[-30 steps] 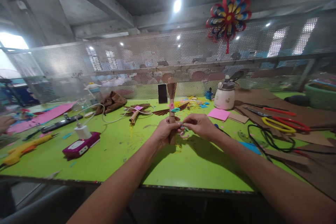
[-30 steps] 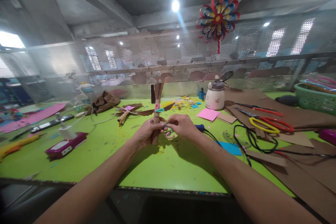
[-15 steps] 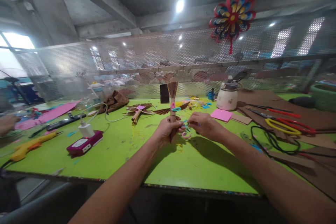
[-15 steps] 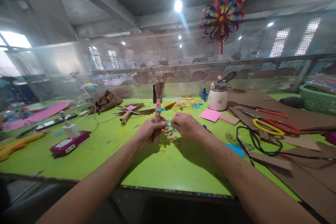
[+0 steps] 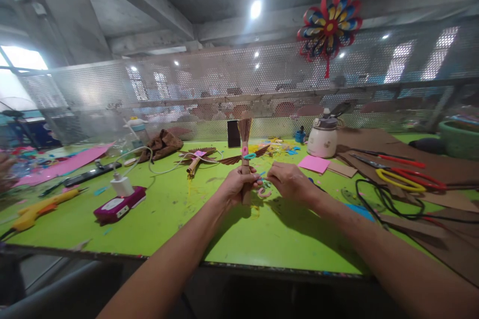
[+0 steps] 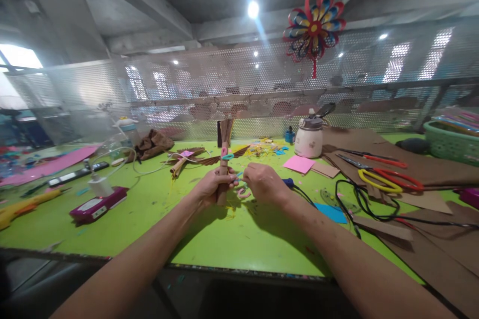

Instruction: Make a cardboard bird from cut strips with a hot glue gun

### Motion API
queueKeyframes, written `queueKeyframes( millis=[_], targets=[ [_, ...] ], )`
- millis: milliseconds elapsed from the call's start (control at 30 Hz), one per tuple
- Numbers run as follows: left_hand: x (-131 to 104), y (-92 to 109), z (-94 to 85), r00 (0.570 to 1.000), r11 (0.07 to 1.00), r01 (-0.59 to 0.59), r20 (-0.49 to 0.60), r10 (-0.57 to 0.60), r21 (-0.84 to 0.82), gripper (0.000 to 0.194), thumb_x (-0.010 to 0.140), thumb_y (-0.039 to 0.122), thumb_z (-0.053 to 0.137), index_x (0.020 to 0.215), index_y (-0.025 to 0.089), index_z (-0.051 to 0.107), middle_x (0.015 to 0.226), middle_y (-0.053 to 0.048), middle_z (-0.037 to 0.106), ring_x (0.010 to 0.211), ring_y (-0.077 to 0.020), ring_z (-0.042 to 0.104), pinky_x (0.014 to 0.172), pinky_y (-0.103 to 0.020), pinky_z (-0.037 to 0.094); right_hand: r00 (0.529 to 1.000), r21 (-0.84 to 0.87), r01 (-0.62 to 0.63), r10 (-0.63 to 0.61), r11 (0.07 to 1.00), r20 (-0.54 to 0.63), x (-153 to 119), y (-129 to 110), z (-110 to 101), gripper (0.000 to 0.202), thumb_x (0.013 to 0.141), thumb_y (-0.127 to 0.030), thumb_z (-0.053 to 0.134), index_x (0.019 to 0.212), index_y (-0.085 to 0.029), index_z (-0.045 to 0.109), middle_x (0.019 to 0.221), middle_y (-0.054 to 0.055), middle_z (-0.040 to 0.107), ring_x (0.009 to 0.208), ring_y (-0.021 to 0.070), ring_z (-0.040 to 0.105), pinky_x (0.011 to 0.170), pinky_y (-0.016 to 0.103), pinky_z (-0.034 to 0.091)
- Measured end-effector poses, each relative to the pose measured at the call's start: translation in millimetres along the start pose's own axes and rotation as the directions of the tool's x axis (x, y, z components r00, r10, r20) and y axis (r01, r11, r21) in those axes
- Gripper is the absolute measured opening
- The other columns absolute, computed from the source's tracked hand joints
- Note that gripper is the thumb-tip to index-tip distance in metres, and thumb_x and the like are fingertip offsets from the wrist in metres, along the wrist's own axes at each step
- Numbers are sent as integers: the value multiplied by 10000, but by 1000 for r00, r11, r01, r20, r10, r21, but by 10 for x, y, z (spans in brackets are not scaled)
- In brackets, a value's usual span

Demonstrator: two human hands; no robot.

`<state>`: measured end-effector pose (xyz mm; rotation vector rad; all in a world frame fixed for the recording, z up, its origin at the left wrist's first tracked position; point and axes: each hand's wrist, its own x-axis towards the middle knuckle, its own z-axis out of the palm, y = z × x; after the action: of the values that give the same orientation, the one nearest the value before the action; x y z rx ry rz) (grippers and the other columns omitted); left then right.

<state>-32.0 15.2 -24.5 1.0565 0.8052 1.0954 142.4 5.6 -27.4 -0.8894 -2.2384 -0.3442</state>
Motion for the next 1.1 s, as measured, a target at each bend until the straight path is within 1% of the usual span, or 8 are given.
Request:
queueKeyframes(
  millis=[133,233,333,467,667,867,967,1100],
  targets=[
    [14,-10,-34,1000,1000,3,22,-3,13,260,627,-21,624,767,124,460,617,-12,574,543,-95,590,485,-164,443,1000,47,-2,2,999,4,-2,5,26,183,826,-141,488,657,-143,559,640,38,522,601,131,457,564,251,329],
    [14,-11,-42,998,1000,9,61,-10,22,266,622,-22,620,781,123,464,601,-5,567,520,-94,577,467,-168,430,998,182,-43,32,982,63,27,26,-57,141,810,-157,531,678,-146,581,655,27,524,589,116,466,553,236,349],
    [6,2,-32,995,999,25,91,-29,40,269,621,-16,628,794,122,475,581,7,554,486,-85,554,449,-170,418,988,367,-126,84,921,129,54,52,-166,70,788,-215,583,790,-154,618,727,22,536,573,93,487,543,221,391],
    [-12,30,-11,993,997,50,100,-56,61,265,621,-13,643,787,116,481,592,0,557,505,-87,563,461,-172,422,979,519,-172,88,838,182,52,72,-209,134,771,-221,596,884,-155,624,850,50,572,641,98,558,592,228,447],
    [-38,53,-8,987,997,58,147,-66,57,243,631,12,648,793,108,494,584,3,557,485,-67,538,473,-167,415,984,463,-142,75,875,161,39,24,-180,117,789,-217,577,847,-163,663,707,28,635,621,111,550,578,224,422],
    [-8,29,-47,978,996,63,194,-74,59,232,619,49,677,783,101,522,624,-6,568,527,-68,551,489,-162,418,993,410,-72,28,909,113,45,-10,-213,150,798,-223,572,864,-172,697,759,52,690,654,122,588,606,227,427],
    [-6,25,-55,975,997,55,214,-67,59,237,611,63,689,779,98,526,627,-7,572,518,-62,544,505,-168,422,993,411,-79,36,908,110,36,0,-218,138,786,-229,585,804,-159,703,709,51,693,592,111,583,560,215,419],
    [-16,35,-51,967,997,30,252,-48,75,258,598,100,713,780,95,530,616,-8,571,508,-66,530,521,-192,428,987,458,-142,88,878,138,38,-1,-237,144,777,-236,591,773,-137,696,639,43,676,518,90,555,502,195,402]
  ],
)
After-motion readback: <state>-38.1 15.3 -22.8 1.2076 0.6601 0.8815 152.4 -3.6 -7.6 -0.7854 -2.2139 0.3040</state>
